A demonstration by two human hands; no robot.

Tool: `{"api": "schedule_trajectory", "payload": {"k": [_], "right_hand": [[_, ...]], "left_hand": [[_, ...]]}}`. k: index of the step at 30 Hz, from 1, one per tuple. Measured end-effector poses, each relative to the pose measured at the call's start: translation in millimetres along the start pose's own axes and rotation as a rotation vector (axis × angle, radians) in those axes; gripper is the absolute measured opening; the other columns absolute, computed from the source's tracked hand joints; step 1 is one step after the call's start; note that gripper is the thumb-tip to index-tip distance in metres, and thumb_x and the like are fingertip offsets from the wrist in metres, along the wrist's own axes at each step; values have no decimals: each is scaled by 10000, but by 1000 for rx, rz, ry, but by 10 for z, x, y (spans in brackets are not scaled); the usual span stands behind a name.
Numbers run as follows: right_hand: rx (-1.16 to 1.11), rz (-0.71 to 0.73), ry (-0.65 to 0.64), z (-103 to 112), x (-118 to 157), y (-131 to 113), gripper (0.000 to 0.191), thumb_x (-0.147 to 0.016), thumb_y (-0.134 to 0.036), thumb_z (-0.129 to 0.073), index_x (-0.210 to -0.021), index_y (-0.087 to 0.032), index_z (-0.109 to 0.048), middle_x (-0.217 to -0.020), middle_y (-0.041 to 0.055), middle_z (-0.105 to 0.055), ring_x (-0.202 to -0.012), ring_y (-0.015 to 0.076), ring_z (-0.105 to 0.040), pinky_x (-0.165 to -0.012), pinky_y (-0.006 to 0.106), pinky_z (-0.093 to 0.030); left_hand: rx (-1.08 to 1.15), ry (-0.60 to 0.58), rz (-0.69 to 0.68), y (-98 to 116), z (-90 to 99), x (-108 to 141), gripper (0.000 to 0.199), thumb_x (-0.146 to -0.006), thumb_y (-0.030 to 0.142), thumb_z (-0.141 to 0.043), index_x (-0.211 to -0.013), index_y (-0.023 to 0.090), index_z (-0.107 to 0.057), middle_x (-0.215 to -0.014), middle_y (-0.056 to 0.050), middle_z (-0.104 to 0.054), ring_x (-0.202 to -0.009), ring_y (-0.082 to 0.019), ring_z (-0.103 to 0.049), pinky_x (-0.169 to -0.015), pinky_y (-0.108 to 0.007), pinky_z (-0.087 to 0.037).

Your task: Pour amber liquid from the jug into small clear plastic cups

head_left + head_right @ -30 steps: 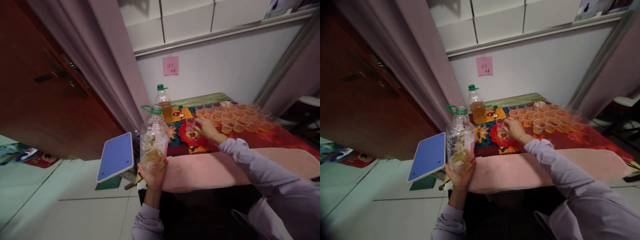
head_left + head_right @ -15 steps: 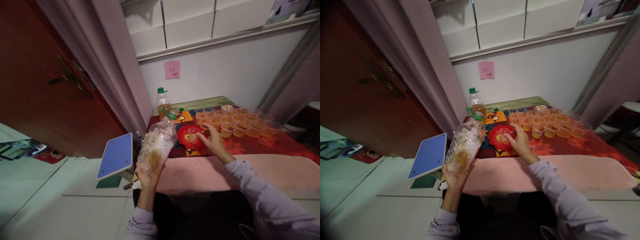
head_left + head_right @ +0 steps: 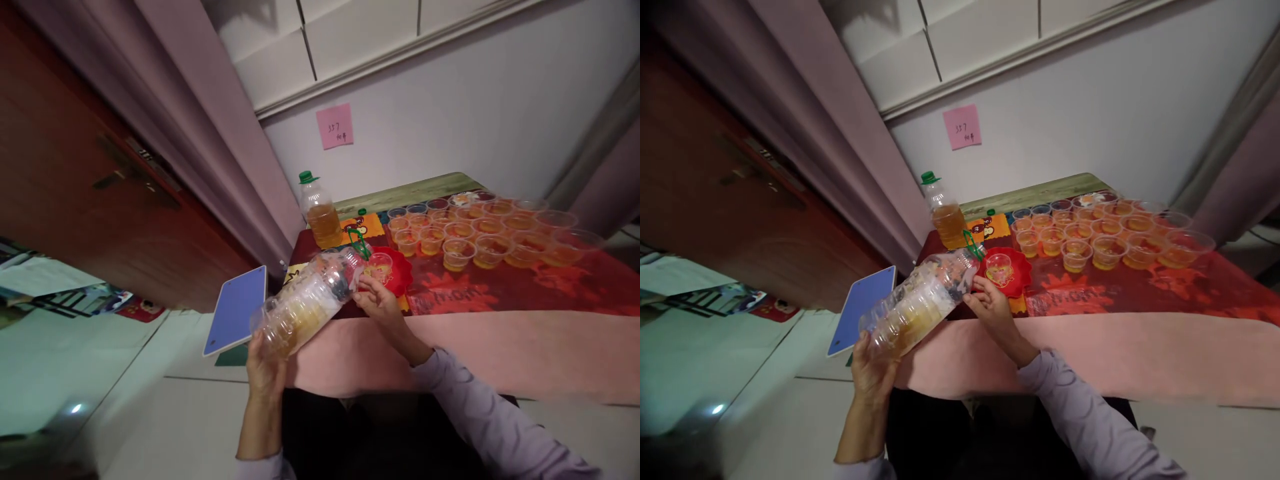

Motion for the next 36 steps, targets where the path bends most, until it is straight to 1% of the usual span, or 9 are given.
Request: {"api": "schedule_trajectory", "payload": {"k": [3, 6, 11, 16, 21, 25, 27, 31, 36], "right_hand": [[-52, 2, 11, -9, -3, 85, 668, -836, -586, -913, -1380, -247, -727, -1379, 142, -781, -1084, 281, -790, -864, 404, -657], [-80, -21, -14, -30, 6, 141, 622, -863, -573, -892, -1372, -253, -730, -1314, 118, -798, -990, 248, -785, -789, 368, -648], [-147, -45, -36, -50, 13, 175, 586, -871, -556, -885, -1358, -278, -716, -1316, 107, -797, -921, 208, -788, -724, 325, -651], [-189, -53, -34, -62, 11, 170, 585, -876, -558, -881, -1360, -280, -706, -1300, 97, -802, -914, 198, -790, -743, 333, -674], [-166, -44, -65, -61, 23, 110, 547, -940, -542, -828, -1397, -267, -707, -1294, 102, -804, -975, 209, -790, -795, 343, -678], [-156, -52, -50, -46, 22, 88, 520, -932, -550, -833, -1355, -269, -723, -1280, 97, -809, -949, 207, -785, -777, 337, -671], [-149, -55, -41, -40, 21, 78, 516, -931, -559, -831, -1349, -274, -731, -1297, 96, -805, -950, 209, -785, -771, 335, -667], [-127, -55, -39, -36, 22, 60, 521, -939, -580, -818, -1354, -274, -743, -1330, 102, -796, -952, 210, -781, -774, 335, -661], [-127, -56, -31, -27, 20, 72, 529, -933, -587, -823, -1349, -270, -743, -1316, 102, -805, -945, 207, -779, -768, 326, -650]], "left_hand": [[-83, 11, 10, 161, -93, 44, 622, -619, 604, -968, -1116, 254, -834, -1049, -54, -863, -955, -266, -808, -891, -390, -680], [-144, 34, 23, 290, -169, 65, 672, -598, 613, -973, -1144, 252, -819, -997, -49, -851, -927, -266, -804, -869, -386, -673], [-245, 47, 18, 407, -232, 44, 770, -576, 607, -959, -1234, 258, -765, -926, -46, -829, -867, -285, -801, -781, -383, -656], [-291, 46, 23, 462, -309, 30, 804, -553, 604, -954, -1243, 255, -731, -895, -36, -816, -770, -252, -769, -695, -342, -618], [-321, 56, -22, 536, -431, 36, 790, -551, 596, -955, -1224, 250, -731, -859, -7, -779, -733, -219, -732, -669, -320, -594], [-344, 41, -34, 566, -496, 17, 808, -549, 619, -956, -1236, 253, -738, -903, -8, -779, -745, -216, -734, -666, -315, -586], [-349, 33, -41, 579, -518, 9, 816, -538, 623, -966, -1231, 253, -743, -929, -13, -783, -764, -219, -739, -666, -315, -590], [-370, -3, -69, 610, -568, 6, 816, -561, 628, -967, -1254, 253, -752, -954, -22, -784, -805, -234, -752, -672, -322, -602], [-371, 8, -61, 625, -589, 5, 843, -513, 632, -988, -1231, 251, -766, -966, -24, -789, -751, -214, -732, -634, -305, -580]]}}
Point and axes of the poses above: each hand's wrist, its own x-axis away from the middle knuckle, its own z-axis out of the back of the hand, y = z × x, the point moved 5 cm from there along -x, towards the middle knuckle
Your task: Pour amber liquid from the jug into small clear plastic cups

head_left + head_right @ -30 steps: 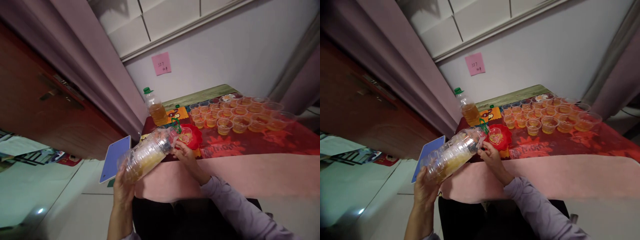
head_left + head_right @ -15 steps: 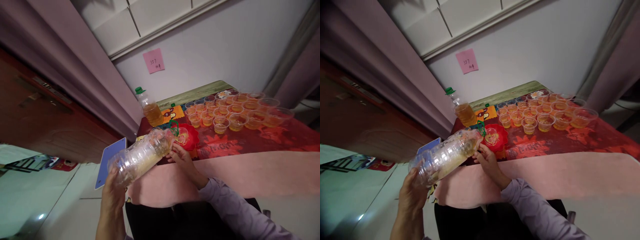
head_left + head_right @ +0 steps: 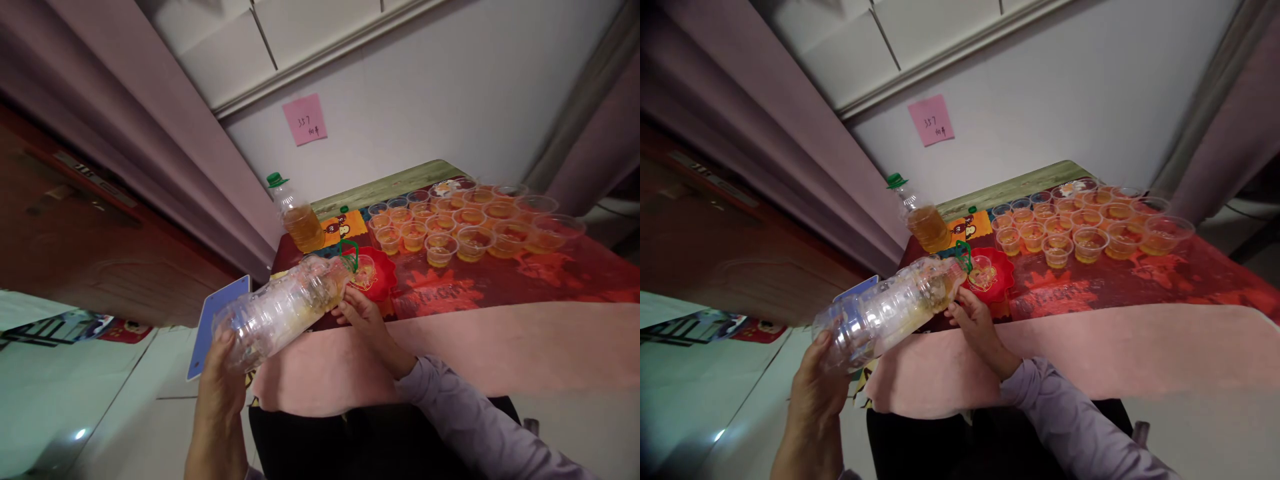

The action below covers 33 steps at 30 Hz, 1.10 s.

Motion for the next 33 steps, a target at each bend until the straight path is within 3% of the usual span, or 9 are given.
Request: {"api": "schedule_trajectory", "payload": {"k": [10, 23, 33], "right_hand": [[-7, 6, 13, -3, -16, 26, 550, -917, -606, -834, -1348, -274, -754, -1293, 102, -813, -922, 207, -775, -738, 316, -632], [-1, 13, 22, 7, -26, 2, 553, -913, -599, -836, -1359, -279, -765, -1303, 101, -813, -911, 206, -780, -734, 318, -634], [-13, 14, 39, 10, -30, 22, 528, -907, -590, -846, -1327, -279, -773, -1266, 93, -820, -899, 204, -783, -722, 309, -628]], "left_hand": [[30, 27, 3, 16, -14, 25, 835, -469, 601, -1020, -1178, 240, -768, -967, -8, -785, -749, -196, -722, -619, -286, -562], [-9, 41, -3, 17, -11, 13, 802, -537, 608, -975, -1227, 257, -768, -989, -20, -779, -807, -223, -729, -693, -321, -580], [-5, 54, 5, 45, -20, 30, 787, -507, 606, -984, -1172, 252, -757, -923, -9, -776, -744, -209, -721, -616, -294, -561]]}}
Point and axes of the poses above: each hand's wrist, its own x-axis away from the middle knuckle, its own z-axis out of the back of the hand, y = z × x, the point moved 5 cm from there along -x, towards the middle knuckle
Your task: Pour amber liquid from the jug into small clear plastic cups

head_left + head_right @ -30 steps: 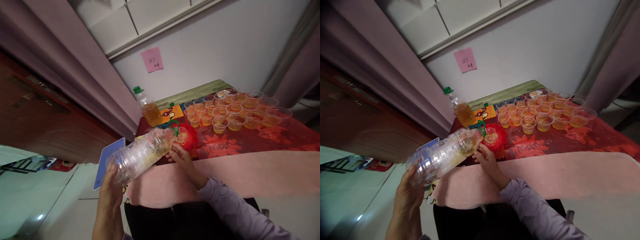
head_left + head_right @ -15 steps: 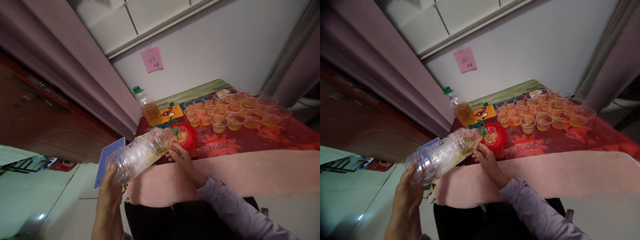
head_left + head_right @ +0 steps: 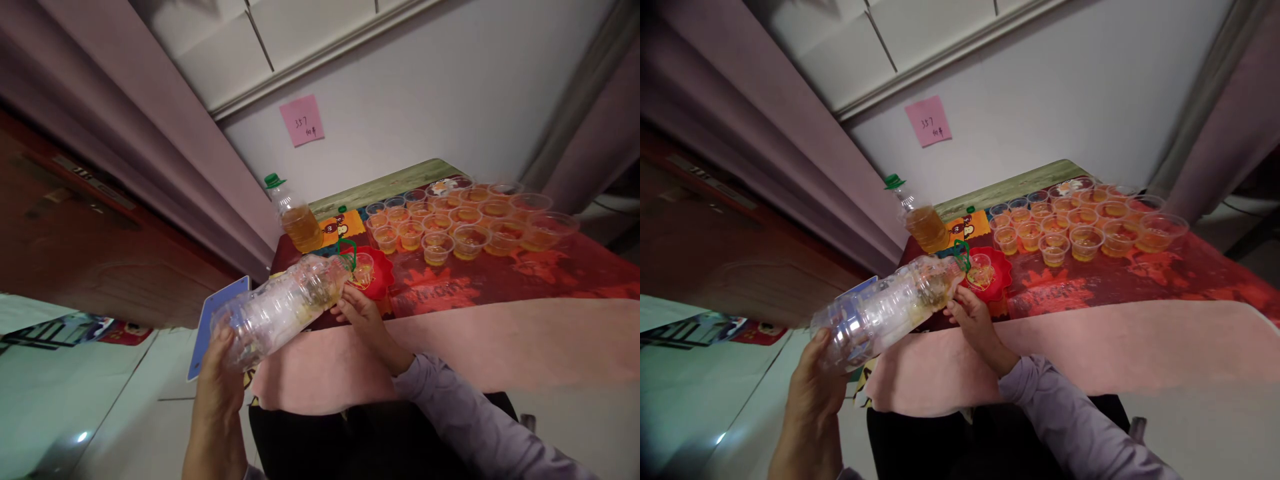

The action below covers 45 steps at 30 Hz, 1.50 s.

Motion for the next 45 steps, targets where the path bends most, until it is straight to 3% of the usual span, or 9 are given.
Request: {"api": "schedule_trajectory", "payload": {"k": [7, 14, 45], "right_hand": [[-8, -7, 3, 1, -4, 13, 528, -897, -604, -847, -1299, -271, -769, -1212, 90, -823, -900, 210, -779, -719, 312, -626], [12, -1, -15, 2, 7, -42, 525, -912, -604, -831, -1316, -275, -760, -1270, 94, -812, -905, 206, -778, -731, 319, -626], [21, 8, -44, 50, -20, 58, 514, -955, -557, -816, -1382, -278, -750, -1341, 105, -805, -933, 206, -797, -752, 324, -644]], "left_hand": [[-1, -20, -19, -20, 20, -22, 765, -557, 599, -974, -1201, 249, -756, -909, -12, -770, -754, -214, -723, -638, -306, -571], [19, -14, -12, 13, -22, 16, 808, -479, 598, -1014, -1160, 242, -767, -903, 0, -776, -708, -195, -714, -600, -289, -567], [4, -11, -10, 32, -40, 13, 851, -450, 615, -1009, -1160, 234, -734, -852, 10, -767, -667, -195, -716, -589, -293, -579]]}}
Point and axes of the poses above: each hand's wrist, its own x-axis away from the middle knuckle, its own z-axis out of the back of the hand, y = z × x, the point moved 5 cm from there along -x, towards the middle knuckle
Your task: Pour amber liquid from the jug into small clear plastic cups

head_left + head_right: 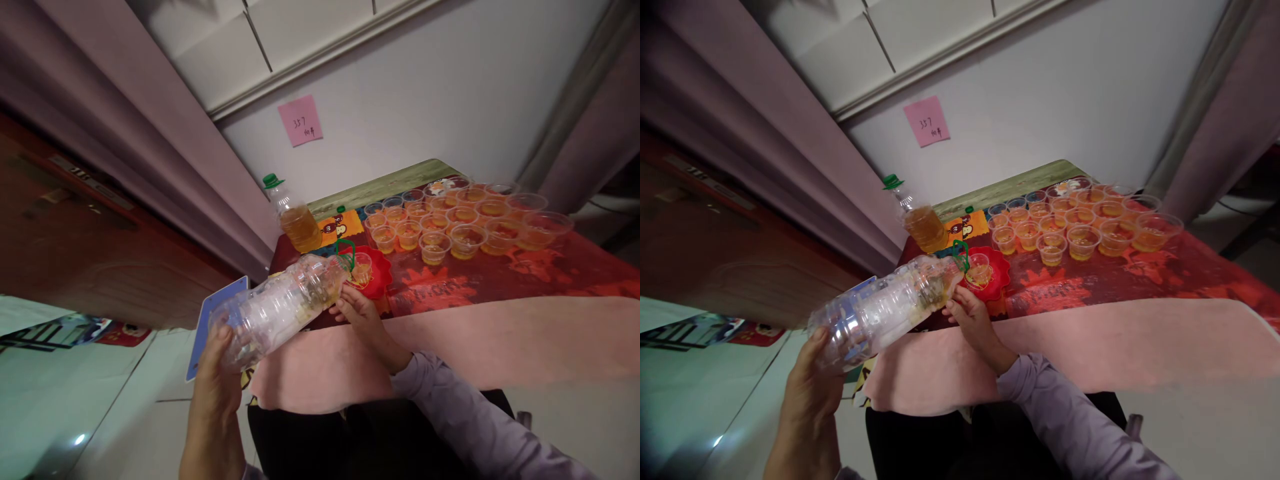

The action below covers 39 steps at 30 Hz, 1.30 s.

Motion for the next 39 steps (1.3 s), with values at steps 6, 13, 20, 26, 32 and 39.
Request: {"api": "schedule_trajectory", "payload": {"k": [6, 13, 20, 26, 32, 39], "right_hand": [[-9, 3, 15, -1, -4, 5, 494, -946, -550, -822, -1352, -276, -758, -1303, 103, -814, -919, 204, -799, -747, 322, -641], [-4, -3, 9, 0, 6, -35, 470, -944, -555, -821, -1317, -276, -762, -1281, 95, -815, -925, 204, -795, -757, 324, -643], [-5, -17, 7, 8, 9, -43, 483, -938, -564, -826, -1322, -278, -759, -1293, 97, -807, -938, 213, -797, -772, 338, -645], [-8, -22, 11, 22, 3, -8, 515, -922, -593, -840, -1323, -280, -760, -1298, 98, -813, -930, 208, -789, -772, 333, -641], [-20, -20, 39, 48, 8, -56, 608, -894, -596, -867, -1415, -303, -753, -1429, 111, -789, -928, 208, -791, -759, 338, -640], [51, 53, 14, 8, 120, -255, 551, -978, -593, -778, -1460, -331, -733, -1555, 116, -726, -989, 232, -801, -838, 392, -655]], "left_hand": [[-22, -16, -14, 4, 3, -6, 849, -481, 626, -990, -1188, 235, -731, -863, 4, -767, -672, -205, -716, -572, -300, -568], [-15, -27, -18, 9, -19, 8, 838, -488, 633, -995, -1179, 236, -737, -885, 0, -766, -698, -204, -719, -598, -303, -577], [-11, -9, 3, -19, -3, 9, 802, -505, 613, -994, -1178, 253, -745, -887, 4, -751, -722, -196, -706, -619, -296, -575], [-1, -25, 9, -76, 14, 2, 775, -551, 600, -991, -1196, 246, -745, -908, 0, -761, -737, -194, -725, -624, -287, -587], [128, -69, 62, -401, 166, -186, 762, -593, 603, -971, -1227, 233, -766, -914, -43, -798, -791, -242, -763, -665, -332, -638], [563, -309, 281, -1352, 139, -456, 749, -788, 713, -785, -1330, 196, -752, -1306, -219, -804, -1246, -451, -741, -1004, -733, -628]]}}
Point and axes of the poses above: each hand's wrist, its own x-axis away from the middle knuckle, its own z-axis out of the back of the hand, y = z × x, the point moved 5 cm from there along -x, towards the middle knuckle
